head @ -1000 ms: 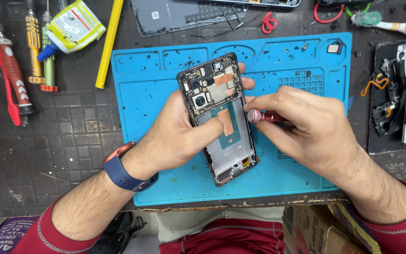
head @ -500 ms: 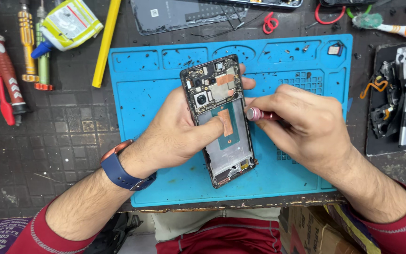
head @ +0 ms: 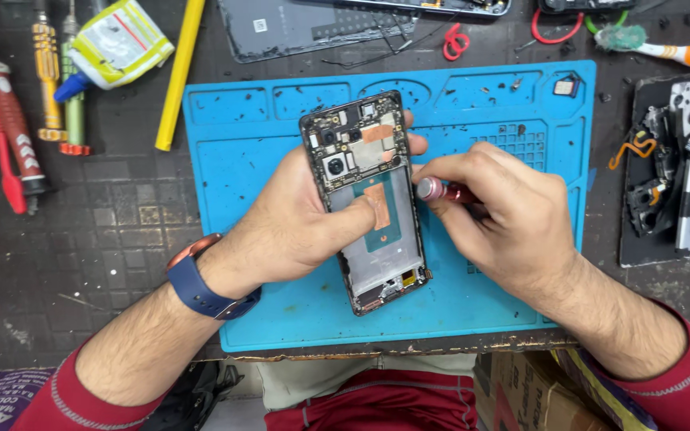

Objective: The person disassembles a smartphone on a blue repair mat. They peel an orange flex cable away from the phone frame, use a yellow pry tool to loosen components, then use a screwdriver to unscrew parts of the exposed motherboard while holding the phone frame.

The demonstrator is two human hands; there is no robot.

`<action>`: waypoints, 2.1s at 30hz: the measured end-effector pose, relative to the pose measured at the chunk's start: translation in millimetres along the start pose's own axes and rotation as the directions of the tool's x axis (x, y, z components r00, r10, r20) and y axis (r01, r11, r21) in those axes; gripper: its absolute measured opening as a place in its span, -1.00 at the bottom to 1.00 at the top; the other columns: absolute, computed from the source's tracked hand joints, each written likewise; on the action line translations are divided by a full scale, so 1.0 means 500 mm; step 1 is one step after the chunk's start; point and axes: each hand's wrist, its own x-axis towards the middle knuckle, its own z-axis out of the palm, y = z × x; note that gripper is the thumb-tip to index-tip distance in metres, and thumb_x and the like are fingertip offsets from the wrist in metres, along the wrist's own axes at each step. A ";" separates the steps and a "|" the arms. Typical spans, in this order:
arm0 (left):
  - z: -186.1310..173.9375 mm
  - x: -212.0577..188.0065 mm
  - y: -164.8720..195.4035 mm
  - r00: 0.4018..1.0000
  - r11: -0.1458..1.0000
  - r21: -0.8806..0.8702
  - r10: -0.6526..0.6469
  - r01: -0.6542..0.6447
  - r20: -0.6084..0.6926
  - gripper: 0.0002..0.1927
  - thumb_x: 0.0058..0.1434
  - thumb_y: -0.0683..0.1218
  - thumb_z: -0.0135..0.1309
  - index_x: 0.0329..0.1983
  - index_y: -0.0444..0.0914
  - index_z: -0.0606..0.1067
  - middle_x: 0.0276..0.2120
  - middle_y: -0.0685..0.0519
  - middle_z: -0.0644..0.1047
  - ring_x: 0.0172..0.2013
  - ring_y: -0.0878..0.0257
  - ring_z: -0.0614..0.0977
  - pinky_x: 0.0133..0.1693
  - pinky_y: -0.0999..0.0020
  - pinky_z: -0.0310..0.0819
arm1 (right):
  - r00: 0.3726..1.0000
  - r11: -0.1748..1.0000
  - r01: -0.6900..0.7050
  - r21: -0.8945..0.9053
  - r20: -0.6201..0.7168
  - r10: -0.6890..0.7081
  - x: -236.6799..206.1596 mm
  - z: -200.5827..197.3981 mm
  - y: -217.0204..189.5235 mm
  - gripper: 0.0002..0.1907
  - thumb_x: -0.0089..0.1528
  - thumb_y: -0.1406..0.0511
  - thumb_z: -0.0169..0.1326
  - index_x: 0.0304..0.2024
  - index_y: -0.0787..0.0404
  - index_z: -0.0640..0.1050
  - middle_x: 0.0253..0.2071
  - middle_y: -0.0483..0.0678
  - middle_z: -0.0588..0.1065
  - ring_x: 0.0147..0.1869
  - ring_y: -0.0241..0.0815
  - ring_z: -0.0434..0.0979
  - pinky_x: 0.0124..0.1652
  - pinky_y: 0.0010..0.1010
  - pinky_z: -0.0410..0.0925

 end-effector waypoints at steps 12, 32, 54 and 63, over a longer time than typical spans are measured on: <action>-0.001 -0.001 -0.006 0.999 0.999 0.022 0.040 -0.040 0.019 -0.34 0.31 -0.32 -0.07 0.51 -0.32 0.20 0.32 -0.03 0.47 0.28 0.25 0.57 0.26 0.28 0.56 | 0.997 0.996 0.068 -0.056 0.029 -0.067 -0.001 -0.007 0.004 -0.75 0.18 0.54 0.24 -0.11 0.25 0.58 -0.39 -0.10 0.49 -0.41 -0.25 0.46 -0.42 -0.42 0.31; 0.001 -0.003 -0.002 1.000 1.000 0.009 0.009 -0.009 0.012 -0.38 0.34 -0.29 -0.06 0.49 -0.32 0.21 0.32 -0.04 0.47 0.28 0.23 0.58 0.24 0.26 0.56 | 1.000 1.000 0.014 -0.025 0.007 -0.013 0.000 -0.003 0.004 -0.77 0.16 0.55 0.22 -0.14 0.28 0.61 -0.42 -0.08 0.49 -0.44 -0.26 0.45 -0.42 -0.45 0.31; 0.004 -0.005 -0.002 1.000 0.998 0.058 -0.001 0.002 -0.011 -0.33 0.28 -0.32 -0.05 0.50 -0.34 0.24 0.28 0.00 0.50 0.05 0.37 0.53 0.20 0.34 0.53 | 0.999 0.999 -0.035 0.041 -0.001 0.035 0.006 -0.013 0.002 -0.78 0.23 0.50 0.24 -0.08 0.24 0.60 -0.39 -0.13 0.47 -0.42 -0.41 0.42 -0.41 -0.56 0.29; 0.014 -0.001 -0.015 0.999 0.997 0.058 0.047 -0.047 -0.009 -0.35 0.31 -0.31 -0.08 0.50 -0.34 0.20 0.30 -0.01 0.48 0.22 0.31 0.57 0.34 0.27 0.49 | 0.972 0.914 0.228 -0.337 0.024 -0.234 0.011 -0.023 -0.001 -0.69 0.13 0.38 0.40 -0.09 0.14 0.63 -0.46 -0.15 0.42 -0.43 -0.21 0.46 -0.46 -0.36 0.29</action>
